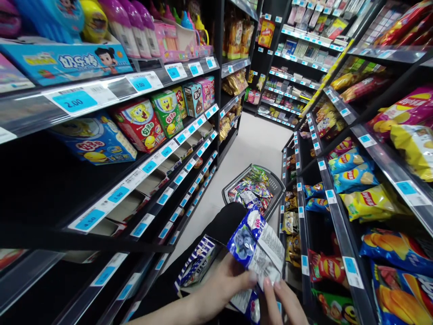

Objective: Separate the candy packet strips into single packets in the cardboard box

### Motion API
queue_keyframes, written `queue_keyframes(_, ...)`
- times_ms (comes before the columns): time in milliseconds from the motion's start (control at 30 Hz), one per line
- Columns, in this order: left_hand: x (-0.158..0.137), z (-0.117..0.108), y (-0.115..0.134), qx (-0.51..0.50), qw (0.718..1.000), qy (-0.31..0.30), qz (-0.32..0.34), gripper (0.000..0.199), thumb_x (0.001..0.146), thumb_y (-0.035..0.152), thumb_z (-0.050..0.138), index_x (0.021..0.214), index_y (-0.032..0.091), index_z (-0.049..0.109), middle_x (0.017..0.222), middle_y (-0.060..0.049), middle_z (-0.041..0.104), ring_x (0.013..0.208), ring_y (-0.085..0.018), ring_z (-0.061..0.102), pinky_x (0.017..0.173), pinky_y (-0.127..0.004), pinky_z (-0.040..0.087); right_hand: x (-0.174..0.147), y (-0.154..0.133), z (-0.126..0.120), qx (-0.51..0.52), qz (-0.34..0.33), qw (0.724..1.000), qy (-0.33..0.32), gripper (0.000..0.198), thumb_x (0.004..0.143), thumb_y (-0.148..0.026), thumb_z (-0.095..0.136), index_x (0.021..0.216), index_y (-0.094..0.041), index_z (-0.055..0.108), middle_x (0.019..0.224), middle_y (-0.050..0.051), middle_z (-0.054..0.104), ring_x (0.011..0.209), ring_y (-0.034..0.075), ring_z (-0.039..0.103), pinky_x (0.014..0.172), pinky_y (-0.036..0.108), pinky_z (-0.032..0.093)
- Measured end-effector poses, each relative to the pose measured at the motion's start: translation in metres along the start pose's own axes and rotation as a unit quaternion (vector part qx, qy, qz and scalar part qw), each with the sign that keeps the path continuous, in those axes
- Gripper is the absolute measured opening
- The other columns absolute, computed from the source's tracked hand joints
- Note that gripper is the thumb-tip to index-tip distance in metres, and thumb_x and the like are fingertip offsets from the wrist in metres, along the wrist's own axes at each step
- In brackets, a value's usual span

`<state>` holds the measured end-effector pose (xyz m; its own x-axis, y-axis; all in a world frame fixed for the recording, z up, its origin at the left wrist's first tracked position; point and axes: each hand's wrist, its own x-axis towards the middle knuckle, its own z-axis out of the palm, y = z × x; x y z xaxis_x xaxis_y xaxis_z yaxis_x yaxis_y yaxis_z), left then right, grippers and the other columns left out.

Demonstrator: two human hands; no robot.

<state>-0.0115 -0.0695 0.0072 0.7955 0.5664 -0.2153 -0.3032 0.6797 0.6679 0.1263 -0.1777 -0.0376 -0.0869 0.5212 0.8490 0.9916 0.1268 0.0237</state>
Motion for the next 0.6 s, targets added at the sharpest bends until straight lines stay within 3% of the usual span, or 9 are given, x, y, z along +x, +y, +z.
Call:
queue_keyframes(67,0.004,0.001,0.000,-0.056,0.996,0.070,-0.014,0.038,0.070,0.030,0.080,0.103,0.017,0.067,0.111,-0.011,0.071,0.115,-0.032,0.059,0.105,-0.048,0.038,-0.002,-0.004,0.004,0.030,0.030,0.999,0.005,0.024,0.081,-0.022,0.071,0.103,-0.028,0.074,0.086,0.004,0.066,0.072,0.018,0.071,0.061,0.027,0.062)
queue_keyframes(133,0.008,0.004,0.001,-0.125,0.984,0.122,-0.032,0.027,0.068,0.022,0.078,0.092,0.016,0.068,0.100,-0.010,0.074,0.108,-0.033,0.064,0.099,-0.050,0.044,-0.003,-0.012,0.009,0.093,0.164,0.981,0.046,0.038,0.080,-0.031,0.072,0.118,-0.030,0.067,0.104,0.008,0.061,0.082,0.020,0.069,0.063,0.030,0.061)
queue_keyframes(200,0.010,0.008,0.000,-0.171,0.974,0.143,-0.038,0.021,0.066,0.018,0.076,0.085,0.015,0.068,0.093,-0.009,0.076,0.103,-0.032,0.066,0.097,-0.049,0.046,-0.001,-0.022,0.014,0.209,0.366,0.902,0.089,0.056,0.080,-0.037,0.070,0.133,-0.031,0.053,0.121,0.011,0.053,0.094,0.022,0.066,0.071,0.034,0.060)
queue_keyframes(267,0.010,0.013,-0.002,-0.181,0.974,0.133,-0.035,0.020,0.066,0.018,0.077,0.085,0.015,0.070,0.092,-0.009,0.076,0.103,-0.031,0.066,0.099,-0.046,0.045,0.004,-0.030,0.016,0.320,0.523,0.784,0.097,0.069,0.082,-0.041,0.068,0.143,-0.031,0.037,0.125,0.011,0.053,0.100,0.022,0.066,0.077,0.035,0.058)
queue_keyframes(300,0.010,0.015,-0.004,-0.174,0.977,0.122,-0.030,0.023,0.067,0.020,0.078,0.087,0.014,0.071,0.094,-0.010,0.076,0.105,-0.031,0.066,0.100,-0.045,0.044,0.007,-0.033,0.016,0.360,0.565,0.737,0.088,0.073,0.083,-0.042,0.067,0.146,-0.030,0.032,0.119,0.010,0.058,0.099,0.020,0.067,0.078,0.034,0.057)
queue_keyframes(367,0.010,0.016,-0.006,-0.139,0.985,0.098,-0.024,0.030,0.069,0.025,0.080,0.094,0.012,0.072,0.098,-0.012,0.075,0.107,-0.031,0.064,0.102,-0.043,0.043,0.012,-0.035,0.014,0.388,0.610,0.686,0.077,0.081,0.081,-0.041,0.070,0.149,-0.027,0.026,0.101,0.006,0.069,0.088,0.017,0.070,0.075,0.028,0.056)
queue_keyframes(433,0.010,0.013,-0.007,-0.082,0.994,0.066,-0.030,0.035,0.071,0.028,0.079,0.101,0.011,0.072,0.102,-0.013,0.075,0.108,-0.031,0.064,0.104,-0.043,0.041,0.012,-0.031,0.010,0.378,0.633,0.670,0.083,0.086,0.077,-0.039,0.075,0.148,-0.023,0.028,0.089,0.003,0.073,0.081,0.016,0.072,0.071,0.024,0.055)
queue_keyframes(500,0.010,0.006,-0.005,-0.037,0.998,0.036,-0.029,0.044,0.073,0.030,0.078,0.112,0.012,0.068,0.104,-0.013,0.074,0.107,-0.030,0.064,0.103,-0.042,0.040,0.007,-0.025,0.006,0.339,0.643,0.680,0.097,0.083,0.073,-0.037,0.079,0.143,-0.020,0.037,0.087,0.002,0.075,0.075,0.015,0.072,0.066,0.022,0.055)
queue_keyframes(600,0.009,-0.011,0.002,-0.009,0.999,0.014,0.027,0.072,0.071,0.033,0.080,0.136,0.020,0.050,0.110,-0.011,0.072,0.102,-0.028,0.065,0.095,-0.039,0.045,-0.006,-0.015,-0.003,0.266,0.602,0.747,0.096,0.063,0.074,-0.037,0.077,0.130,-0.017,0.055,0.085,0.005,0.077,0.070,0.018,0.072,0.063,0.027,0.056)
